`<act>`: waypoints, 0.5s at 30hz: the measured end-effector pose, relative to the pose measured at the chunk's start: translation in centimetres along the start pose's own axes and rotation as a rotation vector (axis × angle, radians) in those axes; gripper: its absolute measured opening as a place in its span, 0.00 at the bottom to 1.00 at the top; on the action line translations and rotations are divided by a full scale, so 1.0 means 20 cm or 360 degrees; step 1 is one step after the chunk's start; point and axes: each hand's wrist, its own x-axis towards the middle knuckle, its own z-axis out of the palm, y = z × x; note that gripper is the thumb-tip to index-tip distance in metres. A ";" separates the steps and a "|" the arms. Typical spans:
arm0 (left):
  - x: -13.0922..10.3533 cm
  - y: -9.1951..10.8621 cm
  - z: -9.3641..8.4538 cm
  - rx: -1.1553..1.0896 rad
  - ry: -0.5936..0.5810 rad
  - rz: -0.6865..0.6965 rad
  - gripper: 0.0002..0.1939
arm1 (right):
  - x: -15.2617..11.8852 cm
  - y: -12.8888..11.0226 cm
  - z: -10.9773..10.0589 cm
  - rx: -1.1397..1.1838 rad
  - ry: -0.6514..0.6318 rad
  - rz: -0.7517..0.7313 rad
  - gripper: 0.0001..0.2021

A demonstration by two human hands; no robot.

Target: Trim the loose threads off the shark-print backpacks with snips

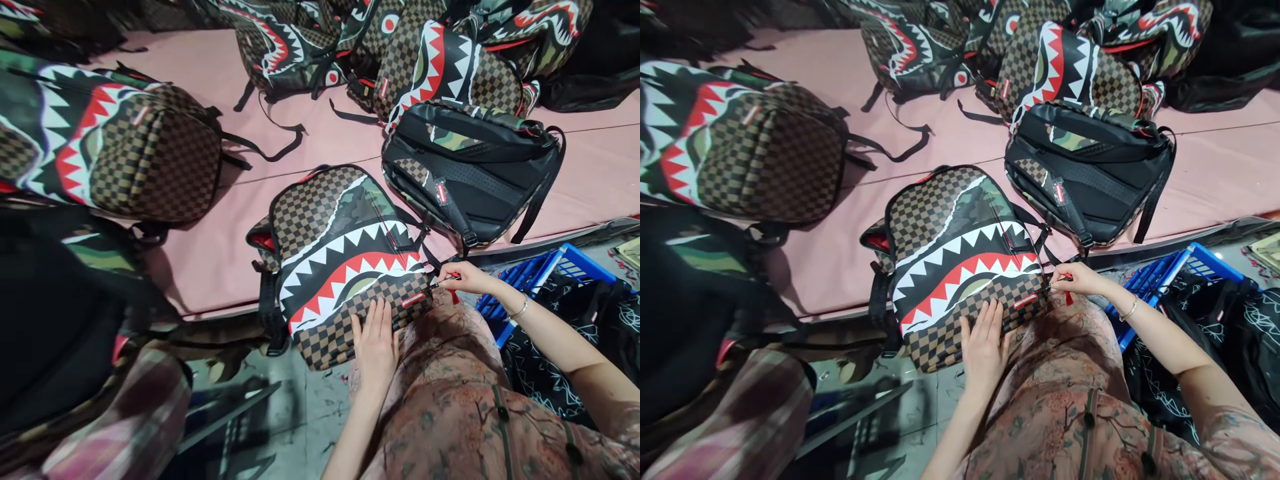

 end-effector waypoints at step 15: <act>0.01 0.01 -0.02 -0.0120 0.0010 -0.0054 0.26 | 0.01 -0.04 0.02 0.0051 -0.0003 0.0032 0.14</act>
